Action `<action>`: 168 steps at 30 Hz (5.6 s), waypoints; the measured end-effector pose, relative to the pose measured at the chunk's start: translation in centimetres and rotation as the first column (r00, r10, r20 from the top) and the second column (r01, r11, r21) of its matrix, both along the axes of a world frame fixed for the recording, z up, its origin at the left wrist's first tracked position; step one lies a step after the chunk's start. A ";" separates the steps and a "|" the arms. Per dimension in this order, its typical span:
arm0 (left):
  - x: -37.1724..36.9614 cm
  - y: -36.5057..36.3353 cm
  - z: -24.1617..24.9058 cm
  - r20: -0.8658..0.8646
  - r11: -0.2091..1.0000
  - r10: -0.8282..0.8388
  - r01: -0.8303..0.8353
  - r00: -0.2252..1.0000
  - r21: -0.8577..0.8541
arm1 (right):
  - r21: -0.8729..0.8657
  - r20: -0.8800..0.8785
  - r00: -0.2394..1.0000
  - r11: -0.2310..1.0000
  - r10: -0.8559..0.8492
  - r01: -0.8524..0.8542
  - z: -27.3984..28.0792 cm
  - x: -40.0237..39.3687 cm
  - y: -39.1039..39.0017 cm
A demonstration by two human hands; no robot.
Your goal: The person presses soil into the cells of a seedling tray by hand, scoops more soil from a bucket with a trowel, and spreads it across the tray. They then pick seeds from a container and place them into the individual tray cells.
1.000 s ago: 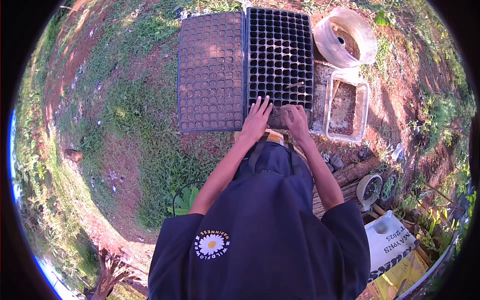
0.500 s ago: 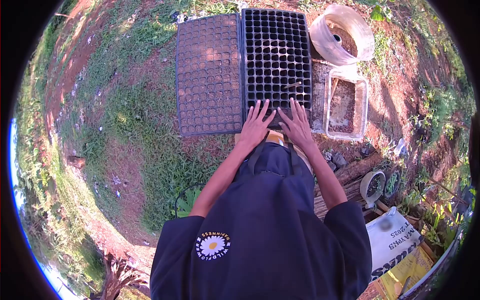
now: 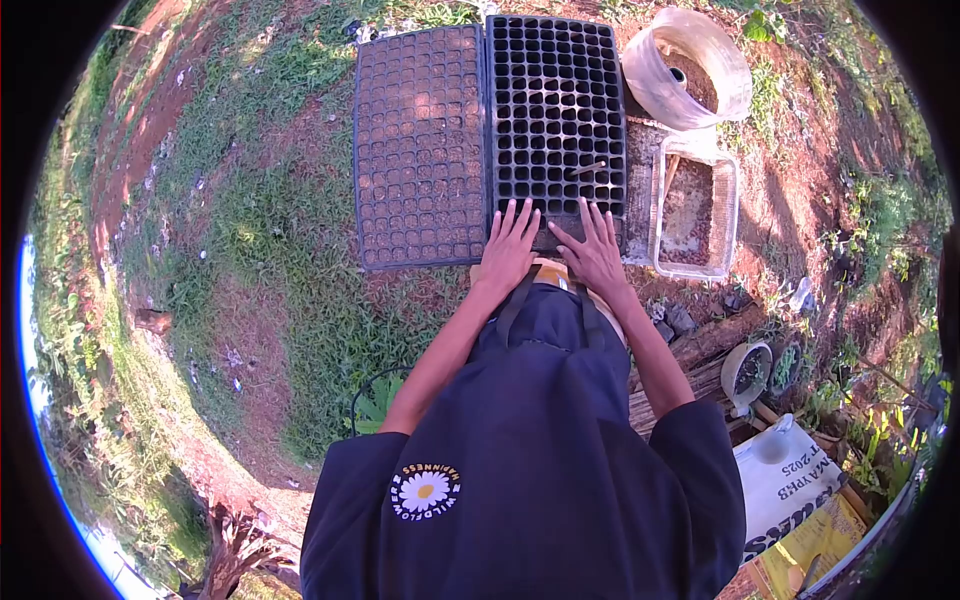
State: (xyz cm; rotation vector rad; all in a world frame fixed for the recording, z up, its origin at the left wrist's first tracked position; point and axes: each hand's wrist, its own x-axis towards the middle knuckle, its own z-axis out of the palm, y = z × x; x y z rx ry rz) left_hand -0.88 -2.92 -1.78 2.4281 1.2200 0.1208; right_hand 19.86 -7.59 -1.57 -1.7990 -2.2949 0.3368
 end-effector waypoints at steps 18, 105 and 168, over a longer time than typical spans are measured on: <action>0.4 -0.4 0.8 0.037 0.999 -0.027 0.026 0.999 0.031 | 0.016 0.022 0.997 0.997 -0.070 0.070 -0.5 0.2 -0.4; -0.8 0.4 1.0 -0.061 0.997 0.066 -0.063 0.996 0.049 | 0.370 -0.418 0.700 0.595 -0.579 0.714 10.5 12.4 16.4; 0.8 4.3 2.9 -0.136 0.990 0.095 -0.108 0.986 -0.090 | -0.584 -0.226 0.660 0.642 -0.717 0.497 4.8 23.4 28.1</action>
